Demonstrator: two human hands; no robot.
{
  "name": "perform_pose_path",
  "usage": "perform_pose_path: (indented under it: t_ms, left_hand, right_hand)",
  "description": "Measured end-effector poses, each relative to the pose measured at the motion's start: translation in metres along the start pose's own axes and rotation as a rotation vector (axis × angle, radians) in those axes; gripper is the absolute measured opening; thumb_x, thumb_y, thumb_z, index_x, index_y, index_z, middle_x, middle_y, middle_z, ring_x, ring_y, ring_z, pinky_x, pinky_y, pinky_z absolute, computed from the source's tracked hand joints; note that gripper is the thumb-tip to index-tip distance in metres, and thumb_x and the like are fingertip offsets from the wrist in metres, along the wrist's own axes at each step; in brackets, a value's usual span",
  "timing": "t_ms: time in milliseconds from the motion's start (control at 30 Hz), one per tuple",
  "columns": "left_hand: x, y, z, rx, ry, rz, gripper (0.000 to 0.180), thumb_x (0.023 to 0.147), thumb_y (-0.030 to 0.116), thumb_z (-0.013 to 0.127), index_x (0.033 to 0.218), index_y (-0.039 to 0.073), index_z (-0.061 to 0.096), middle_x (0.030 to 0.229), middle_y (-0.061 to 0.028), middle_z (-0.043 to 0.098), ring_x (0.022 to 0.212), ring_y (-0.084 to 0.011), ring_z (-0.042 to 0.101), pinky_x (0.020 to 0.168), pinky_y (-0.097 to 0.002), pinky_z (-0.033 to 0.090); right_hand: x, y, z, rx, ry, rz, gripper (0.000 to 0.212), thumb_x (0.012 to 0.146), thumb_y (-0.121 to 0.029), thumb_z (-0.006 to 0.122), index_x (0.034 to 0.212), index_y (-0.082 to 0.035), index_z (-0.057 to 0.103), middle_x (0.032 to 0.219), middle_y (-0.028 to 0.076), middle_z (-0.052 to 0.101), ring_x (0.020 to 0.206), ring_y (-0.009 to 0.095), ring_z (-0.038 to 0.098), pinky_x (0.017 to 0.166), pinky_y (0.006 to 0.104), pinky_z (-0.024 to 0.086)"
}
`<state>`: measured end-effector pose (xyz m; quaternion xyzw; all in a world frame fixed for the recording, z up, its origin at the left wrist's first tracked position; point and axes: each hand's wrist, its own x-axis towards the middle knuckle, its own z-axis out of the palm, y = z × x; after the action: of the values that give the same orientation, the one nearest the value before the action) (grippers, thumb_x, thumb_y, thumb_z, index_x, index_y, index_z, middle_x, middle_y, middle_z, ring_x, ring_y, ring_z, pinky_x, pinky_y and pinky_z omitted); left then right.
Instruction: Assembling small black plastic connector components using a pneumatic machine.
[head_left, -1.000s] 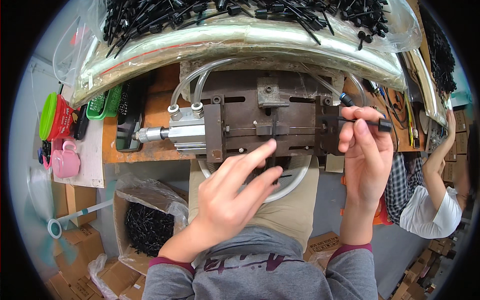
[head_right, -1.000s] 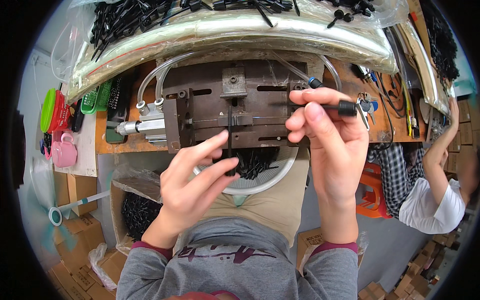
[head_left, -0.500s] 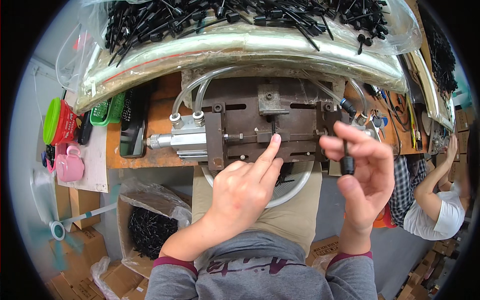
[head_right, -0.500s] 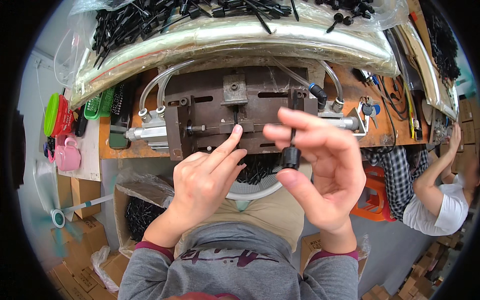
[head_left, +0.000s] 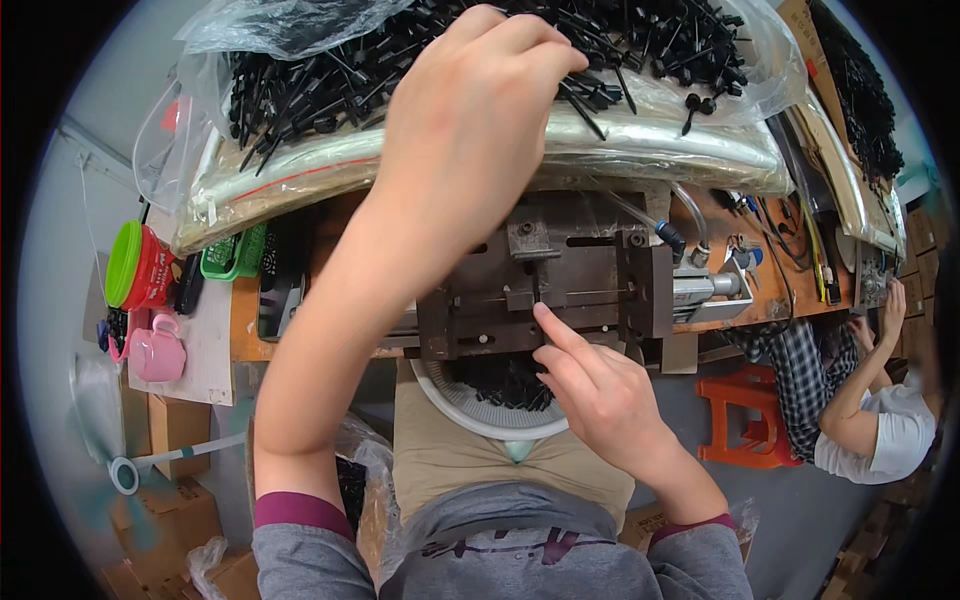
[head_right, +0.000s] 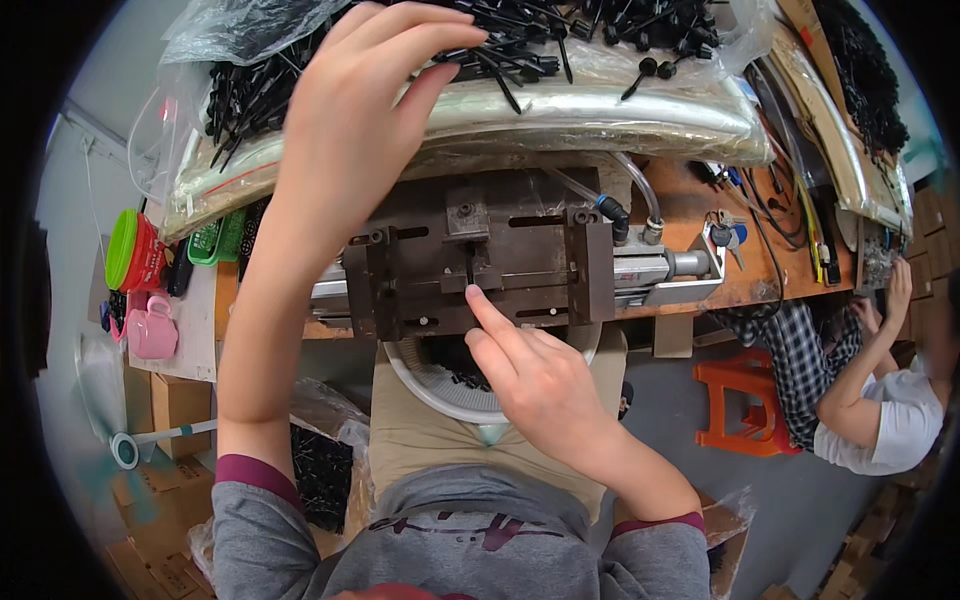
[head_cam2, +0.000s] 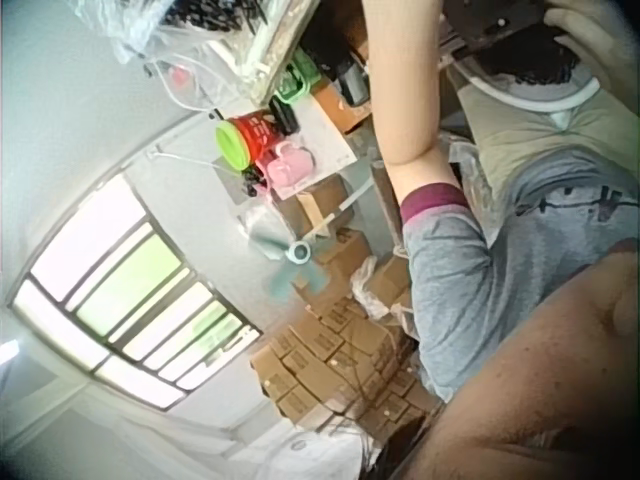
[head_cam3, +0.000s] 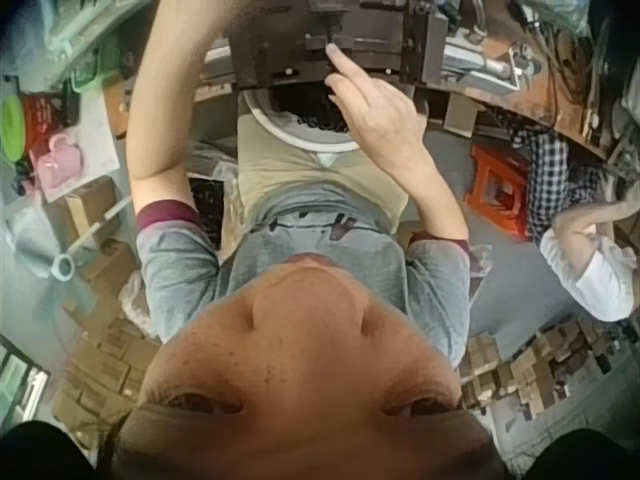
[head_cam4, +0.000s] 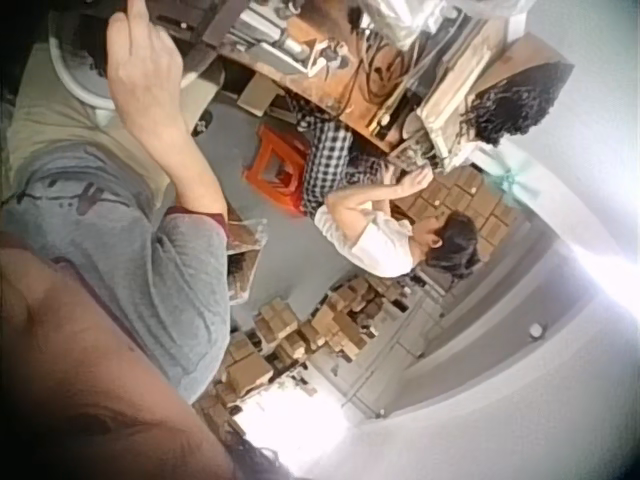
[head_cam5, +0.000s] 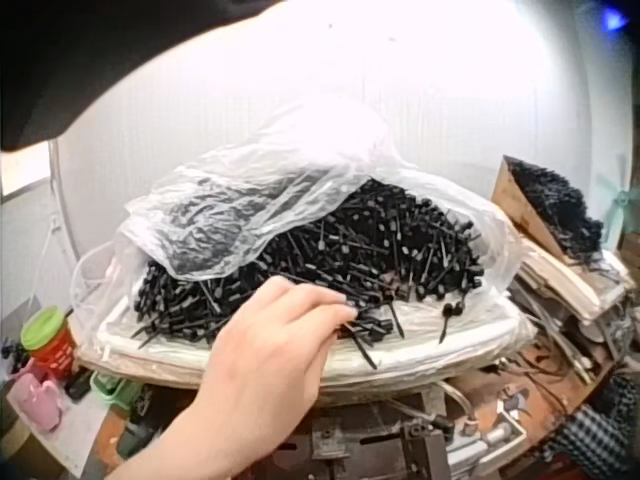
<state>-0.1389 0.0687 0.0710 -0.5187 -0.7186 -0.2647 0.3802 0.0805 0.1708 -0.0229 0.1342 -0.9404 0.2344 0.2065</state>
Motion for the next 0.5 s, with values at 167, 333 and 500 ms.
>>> perform_pose_path:
  t_ms: [167, 333, 500]
  left_hand:
    - [0.023, -0.024, 0.034, 0.252, -0.385, 0.004, 0.026, 0.081, 0.006, 0.076, 0.107, 0.008, 0.077, 0.103, -0.006, 0.073, 0.098, -0.0286, 0.07, 0.084, -0.0392, 0.058]
    - [0.019, -0.029, 0.034, 0.26, -0.316, 0.016, 0.021, 0.082, 0.01, 0.074, 0.103, 0.009, 0.079, 0.096, -0.0065, 0.07, 0.093, -0.0279, 0.071, 0.083, -0.0398, 0.058]
    - [0.016, -0.037, 0.019, 0.064, -0.23, -0.048, 0.016, 0.085, 0.012, 0.074, 0.099, 0.007, 0.079, 0.095, -0.0061, 0.07, 0.09, -0.0284, 0.071, 0.079, -0.0379, 0.057]
  right_hand:
    - [0.01, -0.003, -0.002, -0.123, -0.052, -0.026, 0.018, 0.077, -0.004, 0.069, 0.094, -0.001, 0.063, 0.135, 0.022, 0.066, 0.064, 0.017, 0.065, 0.063, 0.0293, 0.054]
    - [0.009, -0.004, -0.003, -0.15, -0.052, -0.032, 0.017, 0.077, -0.005, 0.068, 0.093, -0.002, 0.062, 0.134, 0.024, 0.066, 0.061, 0.015, 0.064, 0.06, 0.0278, 0.052]
    - [0.008, -0.002, -0.002, -0.117, -0.015, -0.014, 0.02, 0.08, -0.007, 0.072, 0.097, -0.001, 0.064, 0.132, 0.021, 0.067, 0.062, 0.017, 0.064, 0.061, 0.0286, 0.052]
